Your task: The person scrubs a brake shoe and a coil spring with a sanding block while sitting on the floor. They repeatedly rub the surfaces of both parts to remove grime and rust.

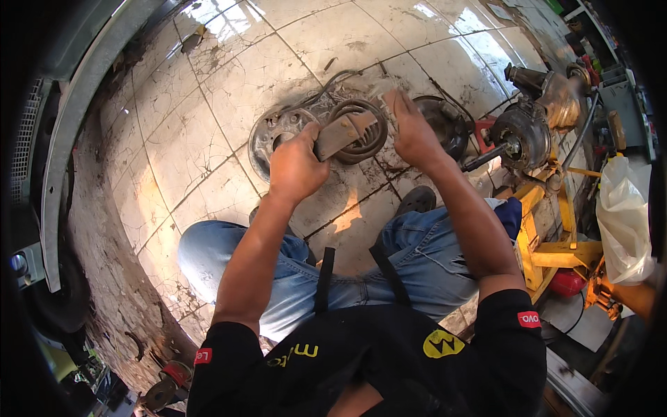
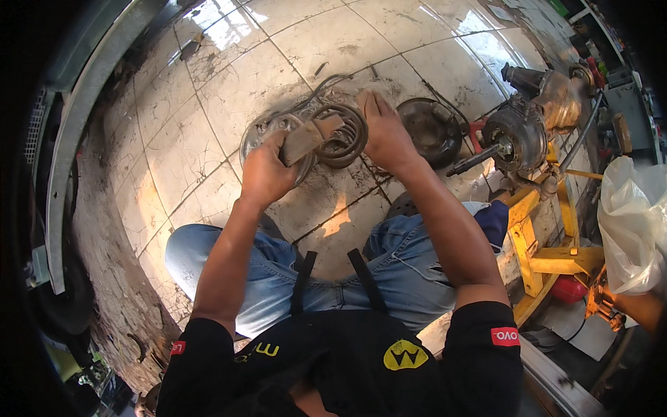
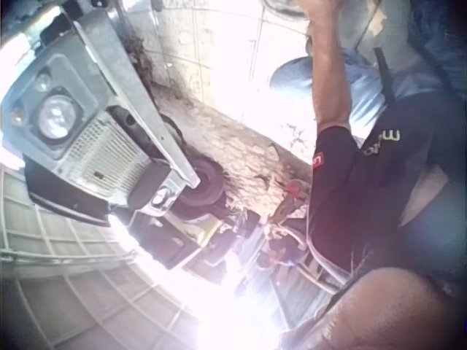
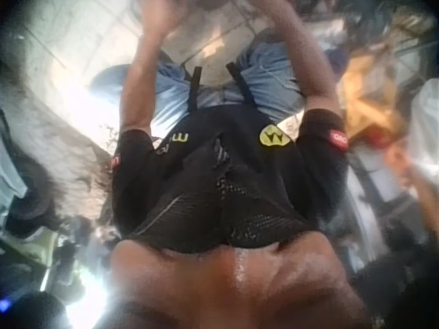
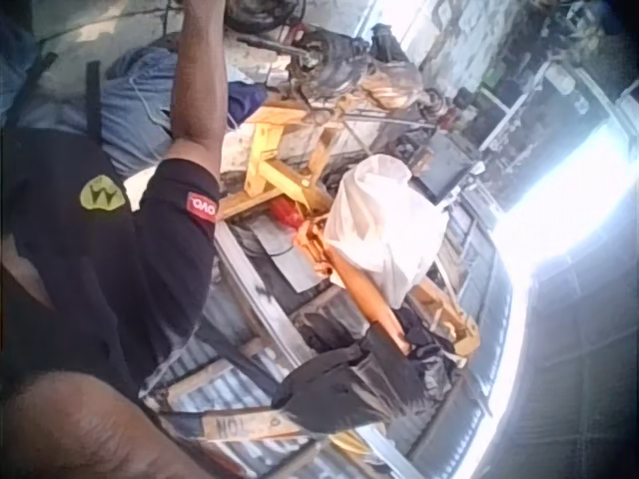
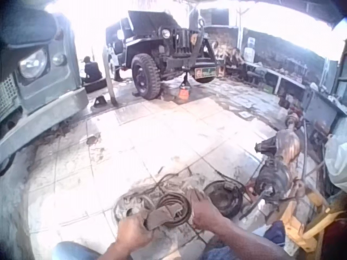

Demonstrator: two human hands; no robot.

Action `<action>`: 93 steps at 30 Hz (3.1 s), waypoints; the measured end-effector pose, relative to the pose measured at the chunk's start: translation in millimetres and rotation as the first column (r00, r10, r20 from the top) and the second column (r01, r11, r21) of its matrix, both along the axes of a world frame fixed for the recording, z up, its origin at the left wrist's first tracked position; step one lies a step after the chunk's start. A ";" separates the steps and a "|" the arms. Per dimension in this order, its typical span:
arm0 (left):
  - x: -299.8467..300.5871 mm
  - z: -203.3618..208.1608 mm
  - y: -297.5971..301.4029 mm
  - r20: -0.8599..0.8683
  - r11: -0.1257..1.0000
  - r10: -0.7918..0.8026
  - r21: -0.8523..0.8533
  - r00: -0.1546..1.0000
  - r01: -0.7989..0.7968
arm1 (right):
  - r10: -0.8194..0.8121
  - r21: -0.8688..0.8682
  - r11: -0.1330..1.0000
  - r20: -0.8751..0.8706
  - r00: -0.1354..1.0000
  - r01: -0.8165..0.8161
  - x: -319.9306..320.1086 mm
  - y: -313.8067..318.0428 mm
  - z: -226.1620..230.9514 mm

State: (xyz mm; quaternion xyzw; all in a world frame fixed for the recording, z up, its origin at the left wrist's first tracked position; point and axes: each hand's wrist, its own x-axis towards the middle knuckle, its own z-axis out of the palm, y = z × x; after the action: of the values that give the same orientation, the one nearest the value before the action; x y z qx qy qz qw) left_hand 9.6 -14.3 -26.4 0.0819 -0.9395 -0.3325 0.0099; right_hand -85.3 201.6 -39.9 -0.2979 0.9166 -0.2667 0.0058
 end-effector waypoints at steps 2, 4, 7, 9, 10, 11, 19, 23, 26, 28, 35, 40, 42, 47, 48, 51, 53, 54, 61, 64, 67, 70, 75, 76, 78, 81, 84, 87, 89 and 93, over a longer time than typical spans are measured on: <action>0.2 1.3 -1.0 -0.016 0.994 0.058 0.097 0.998 -0.056 | -0.053 -0.162 0.986 -0.017 0.998 0.049 6.4 -3.2 6.7; -5.0 4.0 1.3 0.022 0.995 0.056 0.086 0.998 -0.057 | 0.176 -0.003 0.984 -0.212 0.961 -0.181 13.0 -10.4 8.3; -3.3 0.4 2.4 0.039 1.000 0.009 0.021 0.999 -0.010 | 0.189 0.164 0.973 -0.155 0.970 -0.164 17.7 -14.8 3.9; -2.0 -1.0 3.6 0.030 1.000 0.006 0.030 1.000 -0.007 | 0.029 0.135 0.990 0.140 0.990 -0.048 -1.4 -5.7 1.0; -1.0 -0.6 4.6 0.028 0.998 0.016 0.065 0.999 -0.018 | -0.074 0.005 0.997 0.004 0.997 0.074 1.4 -1.5 -7.6; -0.9 -1.7 5.1 0.030 0.994 0.038 0.100 0.999 -0.041 | 0.027 -0.022 0.999 -0.097 0.995 -0.029 3.3 -3.3 -4.0; -2.2 2.0 3.1 0.013 0.990 -0.004 0.142 1.000 0.002 | -0.050 -0.160 0.985 0.076 0.996 0.061 -2.7 6.8 11.8; -6.6 0.1 3.8 0.100 0.959 0.051 0.273 0.994 -0.077 | 0.081 -0.197 0.974 -0.155 0.985 -0.111 15.0 -6.2 25.0; -0.1 0.6 7.3 0.043 0.983 -0.021 0.182 0.999 0.013 | 0.118 -0.033 0.992 -0.157 0.981 -0.125 25.1 -10.4 17.3; 2.4 7.3 10.2 0.030 0.989 -0.052 0.141 0.998 0.048 | 0.116 -0.052 0.991 -0.114 0.987 -0.122 21.2 -7.4 16.8; -2.5 -5.6 1.3 -0.161 0.992 -0.025 0.117 0.987 0.044 | 0.095 0.069 0.994 -0.083 0.992 -0.090 25.6 -2.2 16.8; 1.5 -3.8 9.5 -0.187 0.994 -0.100 0.016 0.977 0.104 | 0.038 0.196 0.980 -0.112 0.993 -0.016 22.8 -0.8 10.7; -1.1 -3.5 9.0 -0.185 0.997 -0.076 0.014 0.980 0.080 | 0.051 0.198 0.980 -0.115 0.992 -0.027 21.1 -0.8 9.8; 2.9 -0.5 5.2 -0.171 0.993 -0.113 -0.005 0.979 0.114 | 0.040 0.206 0.978 -0.060 0.997 -0.027 18.6 -1.2 8.9; 3.3 -0.3 3.9 -0.169 0.994 -0.110 0.005 0.979 0.113 | 0.047 0.172 0.984 -0.056 0.997 -0.037 19.9 -2.8 8.9; 5.0 -0.1 3.3 -0.168 0.990 -0.127 0.038 0.978 0.135 | 0.010 0.162 0.987 -0.031 0.999 -0.005 21.4 0.1 6.3; 5.4 1.9 3.5 -0.176 0.984 -0.157 0.053 0.972 0.168 | -0.076 0.270 0.960 -0.013 0.997 0.077 5.4 6.1 3.2; 4.0 1.8 2.6 -0.154 0.986 -0.106 0.115 0.982 0.124 | -0.110 0.216 0.970 -0.013 0.994 0.110 4.9 7.9 5.0; 0.3 0.7 4.1 -0.117 0.988 -0.017 0.147 0.993 0.035 | 0.049 -0.056 0.997 -0.121 0.991 -0.057 18.0 -1.1 17.2; 2.8 2.6 11.7 -0.126 0.991 -0.080 0.099 0.989 0.093 | 0.032 0.007 0.999 -0.104 0.994 -0.032 16.0 -1.3 7.8; 3.6 1.0 12.1 -0.131 0.997 -0.052 0.048 0.990 0.059 | 0.032 0.010 0.999 -0.045 0.998 -0.032 21.7 -4.6 7.8; 1.0 0.8 10.0 -0.104 0.999 -0.024 0.027 0.994 0.027 | 0.069 0.020 0.998 -0.045 0.997 -0.068 26.5 -7.7 1.4; 4.0 -1.8 12.4 -0.057 0.997 -0.027 0.071 0.998 0.031 | 0.066 0.063 0.996 -0.024 0.998 -0.064 21.4 -5.0 -1.7; 2.1 -4.4 9.5 -0.037 0.995 0.004 0.096 0.999 0.000 | 0.062 0.074 0.995 -0.027 0.998 -0.060 19.9 -5.7 -3.2; 3.4 -5.7 9.6 -0.049 0.990 0.010 0.138 0.999 -0.003 | 0.041 0.099 0.994 -0.026 0.999 -0.038 19.5 -5.1 -6.7; 2.8 3.1 5.8 -0.108 0.983 0.006 0.183 0.994 0.014 | -0.141 0.219 0.970 0.157 0.978 0.105 -2.1 10.1 9.1; 1.8 5.4 6.6 -0.073 0.974 0.084 0.219 0.994 -0.066 | -0.113 -0.083 0.990 -0.001 0.994 0.113 6.9 5.4 15.6; -0.2 0.3 6.9 -0.066 0.981 0.076 0.181 0.995 -0.063 | 0.097 -0.170 0.979 -0.098 0.990 -0.112 10.5 -2.9 14.7; 2.5 -1.0 10.5 -0.010 0.980 0.099 0.175 0.995 -0.096 | 0.160 -0.055 0.984 -0.148 0.976 -0.170 23.2 -14.2 8.1; 3.3 -4.7 7.2 -0.104 0.993 0.031 0.116 0.994 -0.019 | 0.042 -0.073 0.997 0.022 0.999 -0.040 7.5 -7.8 5.0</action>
State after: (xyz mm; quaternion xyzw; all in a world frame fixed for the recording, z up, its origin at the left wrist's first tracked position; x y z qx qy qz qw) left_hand 12.9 -7.0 -31.2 0.0763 -0.9159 -0.3896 0.0589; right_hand -77.8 193.8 -34.9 -0.3134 0.8999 -0.3029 0.0115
